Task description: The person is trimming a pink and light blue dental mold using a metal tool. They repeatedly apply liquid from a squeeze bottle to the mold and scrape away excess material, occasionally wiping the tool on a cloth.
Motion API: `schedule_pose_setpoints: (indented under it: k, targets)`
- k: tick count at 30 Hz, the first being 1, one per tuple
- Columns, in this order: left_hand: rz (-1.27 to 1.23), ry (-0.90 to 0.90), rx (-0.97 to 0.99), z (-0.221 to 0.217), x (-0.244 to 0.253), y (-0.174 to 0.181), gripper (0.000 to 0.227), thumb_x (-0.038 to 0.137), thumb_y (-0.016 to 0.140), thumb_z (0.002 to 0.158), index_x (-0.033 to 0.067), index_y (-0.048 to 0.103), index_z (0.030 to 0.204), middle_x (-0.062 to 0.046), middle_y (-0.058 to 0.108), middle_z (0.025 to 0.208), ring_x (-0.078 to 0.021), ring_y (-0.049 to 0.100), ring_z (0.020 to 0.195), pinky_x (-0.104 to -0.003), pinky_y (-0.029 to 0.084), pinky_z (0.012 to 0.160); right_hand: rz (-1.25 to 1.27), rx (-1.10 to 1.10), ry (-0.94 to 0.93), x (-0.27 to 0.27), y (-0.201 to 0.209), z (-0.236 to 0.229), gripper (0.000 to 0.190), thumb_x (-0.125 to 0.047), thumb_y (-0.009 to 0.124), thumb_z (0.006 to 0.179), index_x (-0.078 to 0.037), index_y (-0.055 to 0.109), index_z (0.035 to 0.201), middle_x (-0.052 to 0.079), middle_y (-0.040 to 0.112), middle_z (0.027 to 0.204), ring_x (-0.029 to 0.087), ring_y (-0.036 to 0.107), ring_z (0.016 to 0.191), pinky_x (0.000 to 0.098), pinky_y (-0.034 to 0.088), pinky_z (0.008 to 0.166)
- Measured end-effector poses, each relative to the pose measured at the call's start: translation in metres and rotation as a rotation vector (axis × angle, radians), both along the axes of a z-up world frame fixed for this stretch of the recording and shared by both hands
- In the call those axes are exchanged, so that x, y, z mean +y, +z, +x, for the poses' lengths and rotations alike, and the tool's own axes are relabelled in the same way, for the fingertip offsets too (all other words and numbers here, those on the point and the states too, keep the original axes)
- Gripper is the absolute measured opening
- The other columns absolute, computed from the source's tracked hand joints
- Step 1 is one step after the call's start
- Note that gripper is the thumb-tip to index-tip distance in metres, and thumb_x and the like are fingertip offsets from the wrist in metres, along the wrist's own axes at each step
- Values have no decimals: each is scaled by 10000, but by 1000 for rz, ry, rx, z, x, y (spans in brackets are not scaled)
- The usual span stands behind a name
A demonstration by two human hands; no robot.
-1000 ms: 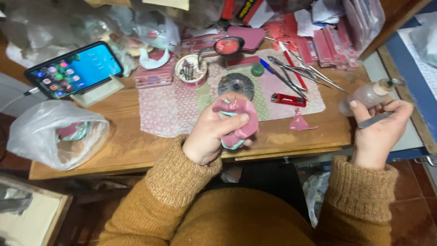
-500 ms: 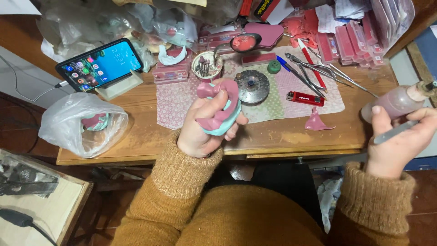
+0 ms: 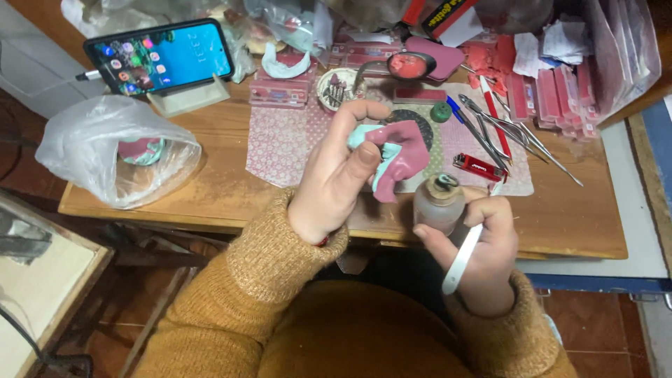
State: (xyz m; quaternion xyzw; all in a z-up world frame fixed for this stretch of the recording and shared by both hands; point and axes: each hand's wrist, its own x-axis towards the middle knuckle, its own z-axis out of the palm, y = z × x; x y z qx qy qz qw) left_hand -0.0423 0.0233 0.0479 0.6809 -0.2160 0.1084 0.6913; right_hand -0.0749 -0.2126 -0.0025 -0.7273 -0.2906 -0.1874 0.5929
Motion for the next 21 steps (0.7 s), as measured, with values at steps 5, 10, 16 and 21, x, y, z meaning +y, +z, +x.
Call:
schedule_pose_setpoints:
  k: [5,10,16,21]
  targets:
    - [32,13,42,-3,3,2,938,872,305,978,63,451,1431,-11,535,882,-102,523,784,-260,454,752,-132,2,-161,3,-4,2,507,-34,836,848,-74,367,1037,210,675,1205,166,660,1031,306,545,900]
    - [53,19,24,-1,3,2,980,885,274,959,60,435,1464,-24,544,870,-107,541,801,-261,465,749,-90,3,-153,5,-4,1,482,-58,827,940,-91,360,1056,181,691,1168,121,664,1016,264,549,912]
    - [70,30,17,1,1,0,993,880,253,960,45,425,1469,-52,601,957,-110,574,816,-264,491,764,-179,3,-216,5,-3,1,477,-35,845,861,-71,386,988,183,702,1114,140,649,983,261,528,799]
    - [38,13,-7,1,-3,3,972,870,265,976,36,422,1449,-63,614,1214,-113,604,870,-260,529,804,-187,-13,-261,5,-1,-1,474,-31,837,875,-69,384,1008,172,702,1138,136,667,987,280,546,850]
